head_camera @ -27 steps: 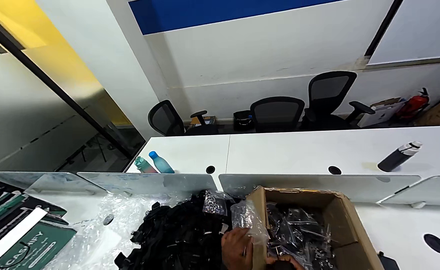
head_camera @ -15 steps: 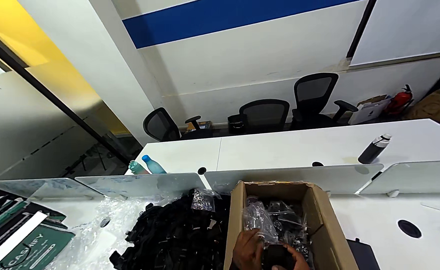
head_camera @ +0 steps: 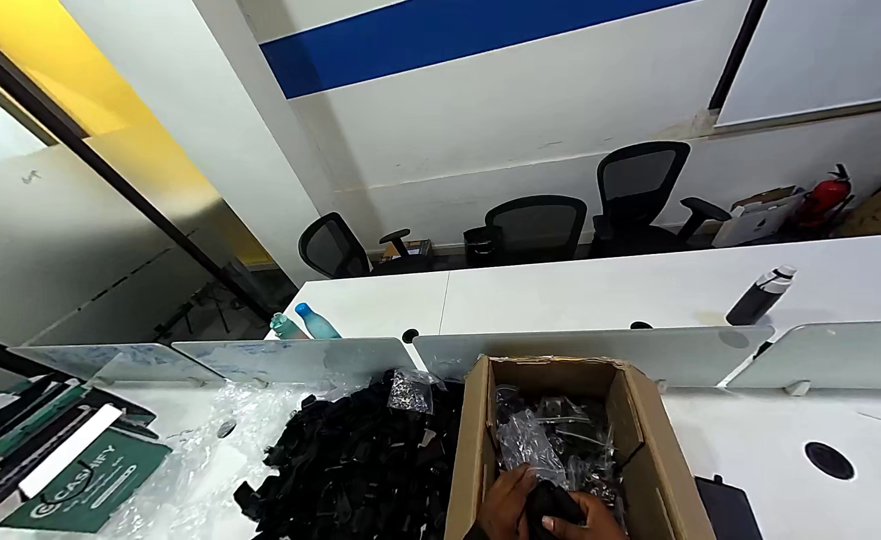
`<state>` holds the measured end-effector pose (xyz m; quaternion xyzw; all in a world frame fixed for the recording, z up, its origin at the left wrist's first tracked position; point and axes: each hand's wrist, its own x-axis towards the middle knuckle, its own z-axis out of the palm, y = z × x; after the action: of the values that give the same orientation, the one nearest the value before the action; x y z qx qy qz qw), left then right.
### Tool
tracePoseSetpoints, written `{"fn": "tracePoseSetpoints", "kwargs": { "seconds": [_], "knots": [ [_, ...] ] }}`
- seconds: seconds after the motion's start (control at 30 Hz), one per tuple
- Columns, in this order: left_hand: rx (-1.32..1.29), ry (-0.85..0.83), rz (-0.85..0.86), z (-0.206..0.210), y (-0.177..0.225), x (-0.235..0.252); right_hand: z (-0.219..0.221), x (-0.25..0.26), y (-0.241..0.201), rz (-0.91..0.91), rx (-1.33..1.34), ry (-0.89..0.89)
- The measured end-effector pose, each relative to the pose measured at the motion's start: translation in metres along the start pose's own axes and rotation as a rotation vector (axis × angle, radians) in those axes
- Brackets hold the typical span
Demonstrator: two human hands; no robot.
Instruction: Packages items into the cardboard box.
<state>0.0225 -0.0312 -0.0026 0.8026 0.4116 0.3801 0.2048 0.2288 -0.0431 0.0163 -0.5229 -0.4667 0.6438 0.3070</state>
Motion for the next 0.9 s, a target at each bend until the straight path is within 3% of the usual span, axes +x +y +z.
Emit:
{"fn": "tracePoseSetpoints", "kwargs": {
  "seconds": [0.27, 0.67, 0.8, 0.9],
  "knots": [
    [-0.095, -0.308, 0.024, 0.0, 0.0, 0.001, -0.002, 0.011, 0.017, 0.107, 0.061, 0.197],
    [-0.088, -0.002, -0.036, 0.003, -0.006, -0.002, 0.008, 0.008, 0.01, 0.033, 0.344, 0.12],
    [-0.149, 0.093, -0.073, 0.003, -0.005, -0.001, 0.004, 0.006, 0.011, -0.071, 0.212, 0.063],
    [-0.2, 0.134, -0.167, -0.001, -0.002, 0.001, 0.003, 0.008, 0.013, -0.112, 0.141, 0.13]
  ]
}}
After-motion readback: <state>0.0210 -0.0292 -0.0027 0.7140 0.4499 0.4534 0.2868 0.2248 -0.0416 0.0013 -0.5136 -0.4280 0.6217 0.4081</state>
